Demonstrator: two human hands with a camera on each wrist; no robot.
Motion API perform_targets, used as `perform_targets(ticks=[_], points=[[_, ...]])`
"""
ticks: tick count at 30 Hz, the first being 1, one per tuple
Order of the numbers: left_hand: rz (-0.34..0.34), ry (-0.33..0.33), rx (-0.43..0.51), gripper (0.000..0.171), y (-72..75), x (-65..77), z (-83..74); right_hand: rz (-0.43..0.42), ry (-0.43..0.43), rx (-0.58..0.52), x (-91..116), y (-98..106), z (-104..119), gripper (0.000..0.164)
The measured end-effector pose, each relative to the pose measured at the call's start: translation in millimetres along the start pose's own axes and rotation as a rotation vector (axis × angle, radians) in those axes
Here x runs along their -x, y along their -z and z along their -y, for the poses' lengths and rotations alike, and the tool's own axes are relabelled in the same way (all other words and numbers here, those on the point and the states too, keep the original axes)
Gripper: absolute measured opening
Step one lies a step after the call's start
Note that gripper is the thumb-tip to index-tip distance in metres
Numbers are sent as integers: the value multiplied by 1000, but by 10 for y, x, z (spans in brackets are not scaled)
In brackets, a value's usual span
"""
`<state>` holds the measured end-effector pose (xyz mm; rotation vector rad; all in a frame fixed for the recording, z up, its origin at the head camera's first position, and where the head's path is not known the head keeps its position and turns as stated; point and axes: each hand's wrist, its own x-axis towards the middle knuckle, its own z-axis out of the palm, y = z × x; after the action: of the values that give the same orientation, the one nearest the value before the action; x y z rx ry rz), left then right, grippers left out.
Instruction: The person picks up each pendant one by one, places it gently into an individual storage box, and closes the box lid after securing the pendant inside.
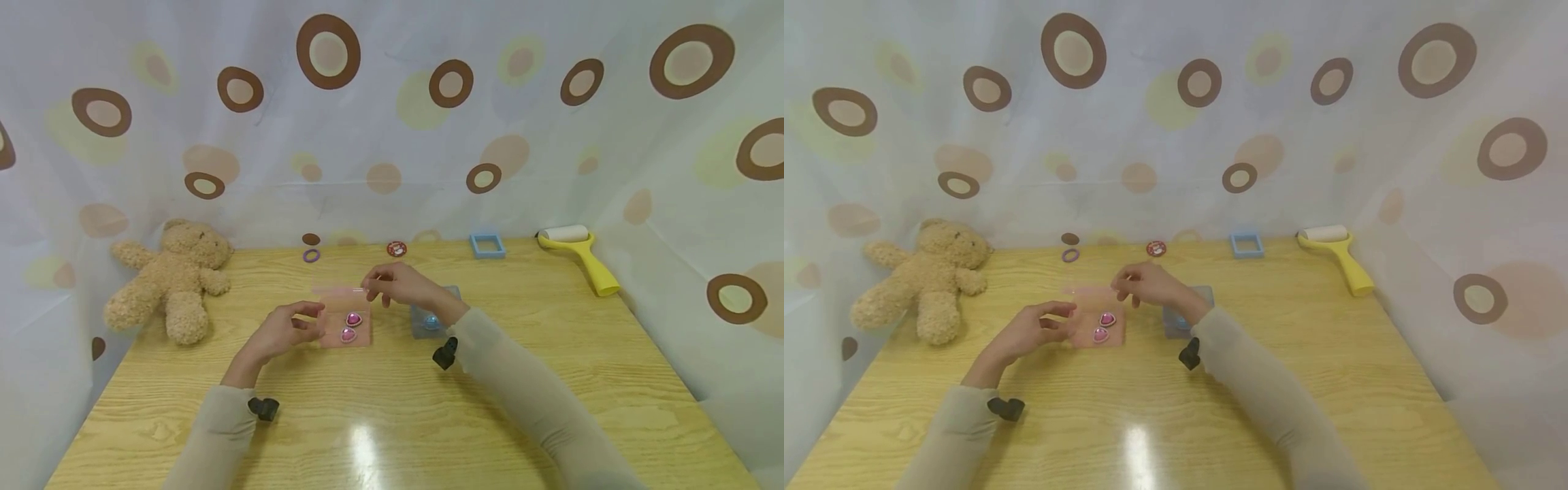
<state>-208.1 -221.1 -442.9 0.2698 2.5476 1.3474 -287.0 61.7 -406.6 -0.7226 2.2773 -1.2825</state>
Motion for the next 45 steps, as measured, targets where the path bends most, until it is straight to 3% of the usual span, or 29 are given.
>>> perform_targets(ticks=[8,14,20,32,45], points=[[-21,-5,9,54,-21,-6,44,89,-6,80,47,-36,-15,20],[-8,-28,30,49,1,4,53,110,0,157,58,-58,-32,20],[18,-15,55,60,27,24,58,121,12,208,65,-82,-58,24],[-1,-65,54,50,24,13,33,92,128,460,69,-167,-77,24],[-19,-43,20,48,-12,-18,21,55,95,511,40,-223,-57,26]])
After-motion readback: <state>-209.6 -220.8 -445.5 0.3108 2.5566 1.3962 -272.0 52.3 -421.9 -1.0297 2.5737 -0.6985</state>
